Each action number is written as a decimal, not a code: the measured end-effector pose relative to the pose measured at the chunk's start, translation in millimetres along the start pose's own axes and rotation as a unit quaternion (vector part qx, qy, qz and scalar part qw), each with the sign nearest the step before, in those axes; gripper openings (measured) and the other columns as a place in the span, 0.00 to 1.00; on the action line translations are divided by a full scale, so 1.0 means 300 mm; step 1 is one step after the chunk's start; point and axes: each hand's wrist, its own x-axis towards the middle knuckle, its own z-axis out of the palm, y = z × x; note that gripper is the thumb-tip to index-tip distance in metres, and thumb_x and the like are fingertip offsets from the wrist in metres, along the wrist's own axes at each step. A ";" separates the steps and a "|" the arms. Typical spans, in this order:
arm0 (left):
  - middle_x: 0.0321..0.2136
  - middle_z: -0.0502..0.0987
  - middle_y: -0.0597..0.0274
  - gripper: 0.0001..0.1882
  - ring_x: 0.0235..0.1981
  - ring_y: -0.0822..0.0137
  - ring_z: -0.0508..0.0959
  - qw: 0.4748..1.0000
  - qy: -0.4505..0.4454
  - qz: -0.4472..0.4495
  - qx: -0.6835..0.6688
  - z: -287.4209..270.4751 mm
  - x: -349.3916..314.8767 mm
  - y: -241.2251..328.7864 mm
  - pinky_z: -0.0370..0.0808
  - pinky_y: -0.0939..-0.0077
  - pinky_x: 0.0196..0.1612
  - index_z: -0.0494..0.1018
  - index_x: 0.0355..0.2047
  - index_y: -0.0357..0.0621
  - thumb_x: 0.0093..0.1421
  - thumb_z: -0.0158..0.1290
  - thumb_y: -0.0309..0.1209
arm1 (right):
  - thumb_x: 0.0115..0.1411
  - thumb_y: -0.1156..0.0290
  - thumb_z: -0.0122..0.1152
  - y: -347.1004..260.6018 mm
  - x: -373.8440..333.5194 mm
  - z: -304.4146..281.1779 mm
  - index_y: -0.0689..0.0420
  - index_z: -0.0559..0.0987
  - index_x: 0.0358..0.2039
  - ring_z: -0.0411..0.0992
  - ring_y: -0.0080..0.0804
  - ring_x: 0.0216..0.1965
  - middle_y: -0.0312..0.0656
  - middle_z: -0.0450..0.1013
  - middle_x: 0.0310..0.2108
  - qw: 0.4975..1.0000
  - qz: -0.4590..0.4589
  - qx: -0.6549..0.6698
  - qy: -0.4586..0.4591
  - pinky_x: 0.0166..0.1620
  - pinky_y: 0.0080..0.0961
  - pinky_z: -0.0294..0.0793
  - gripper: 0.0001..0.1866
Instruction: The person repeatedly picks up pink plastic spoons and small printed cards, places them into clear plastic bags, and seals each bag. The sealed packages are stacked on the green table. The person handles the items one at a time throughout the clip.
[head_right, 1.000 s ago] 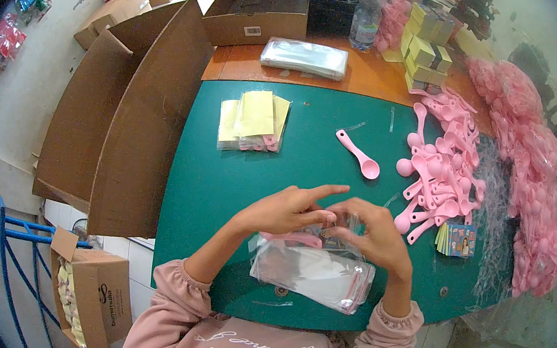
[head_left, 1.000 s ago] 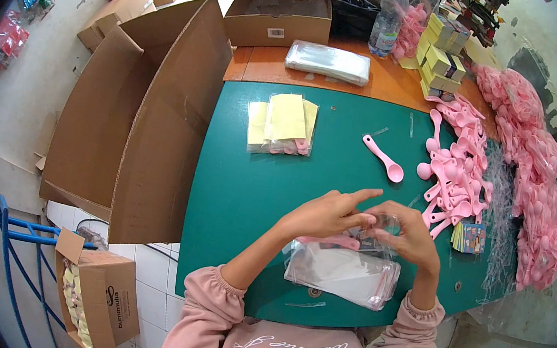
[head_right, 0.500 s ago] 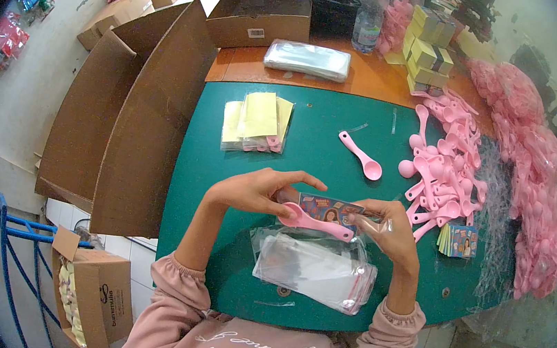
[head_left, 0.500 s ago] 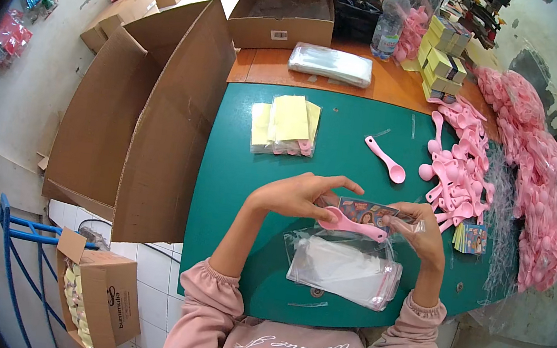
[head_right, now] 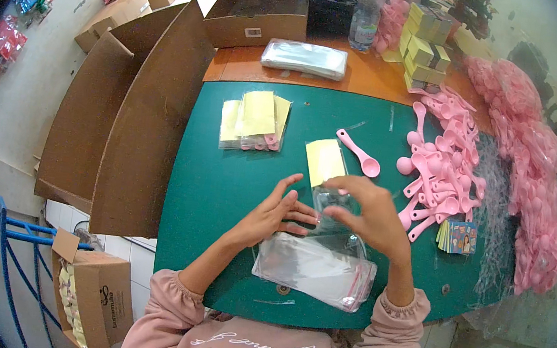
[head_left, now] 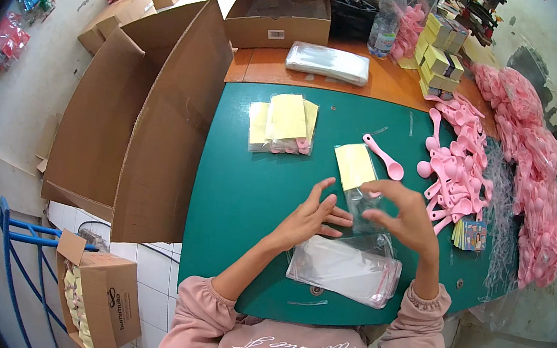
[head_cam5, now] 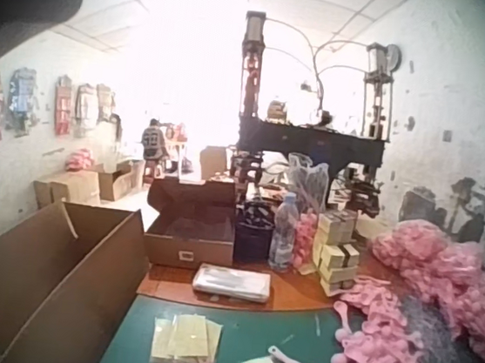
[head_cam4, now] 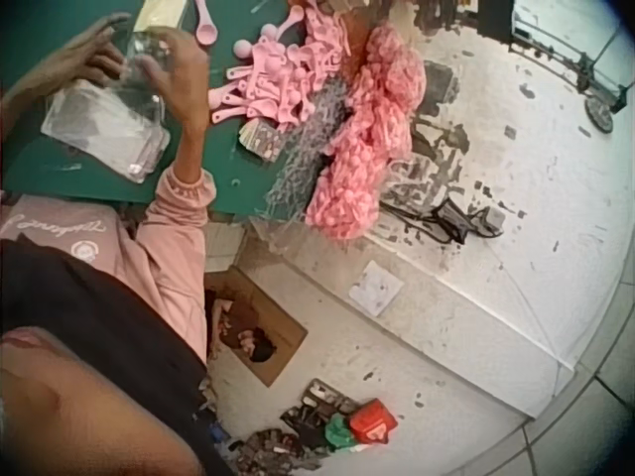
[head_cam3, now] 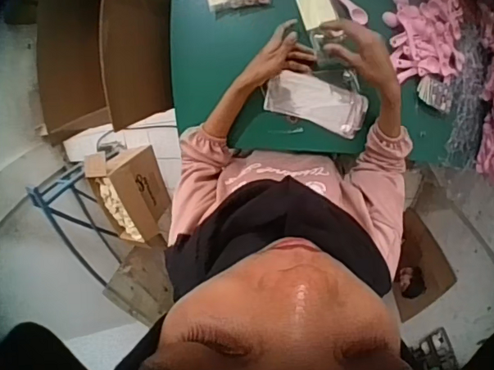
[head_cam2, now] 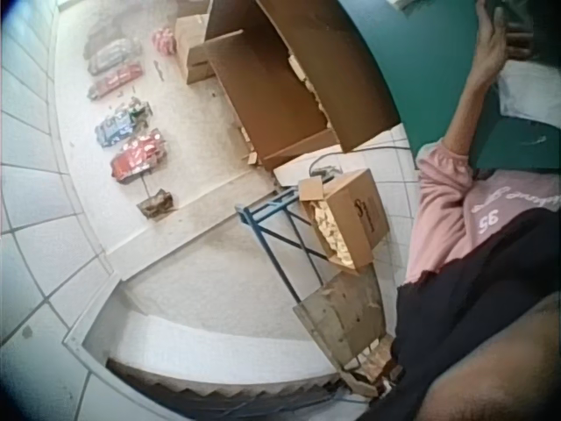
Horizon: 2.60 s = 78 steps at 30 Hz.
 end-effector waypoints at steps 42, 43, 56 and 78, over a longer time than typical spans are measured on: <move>0.30 0.70 0.60 0.26 0.34 0.65 0.77 0.993 0.071 0.062 0.066 -0.001 -0.029 0.031 0.76 0.77 0.36 0.52 0.54 0.38 0.57 0.49 0.23 | 0.50 0.73 0.58 0.144 0.047 -0.158 0.60 0.68 0.22 0.60 0.18 0.26 0.32 0.62 0.23 0.944 0.042 0.263 -0.194 0.31 0.16 0.60 0.08; 0.30 0.70 0.60 0.26 0.34 0.65 0.77 0.994 0.067 0.060 0.065 -0.001 -0.030 0.029 0.76 0.77 0.36 0.52 0.54 0.38 0.57 0.49 0.23 | 0.50 0.73 0.58 0.169 0.065 -0.220 0.59 0.67 0.23 0.59 0.17 0.26 0.31 0.62 0.23 0.960 0.098 0.227 -0.135 0.31 0.16 0.59 0.08; 0.36 0.71 0.61 0.09 0.37 0.71 0.76 0.999 0.032 0.031 -0.005 0.001 -0.043 0.034 0.75 0.79 0.38 0.68 0.39 0.36 0.60 0.46 0.27 | 0.44 0.76 0.64 0.086 -0.063 0.137 0.61 0.67 0.42 0.66 0.33 0.32 0.44 0.61 0.36 0.999 0.050 0.005 0.008 0.36 0.25 0.69 0.24; 0.29 0.71 0.64 0.07 0.29 0.76 0.73 0.900 0.203 0.124 0.367 -0.003 -0.020 -0.008 0.73 0.84 0.26 0.71 0.30 0.35 0.53 0.55 0.27 | 0.55 0.79 0.54 0.116 -0.064 0.200 0.65 0.68 0.30 0.72 0.21 0.25 0.39 0.69 0.25 0.904 0.237 0.339 0.111 0.28 0.15 0.73 0.05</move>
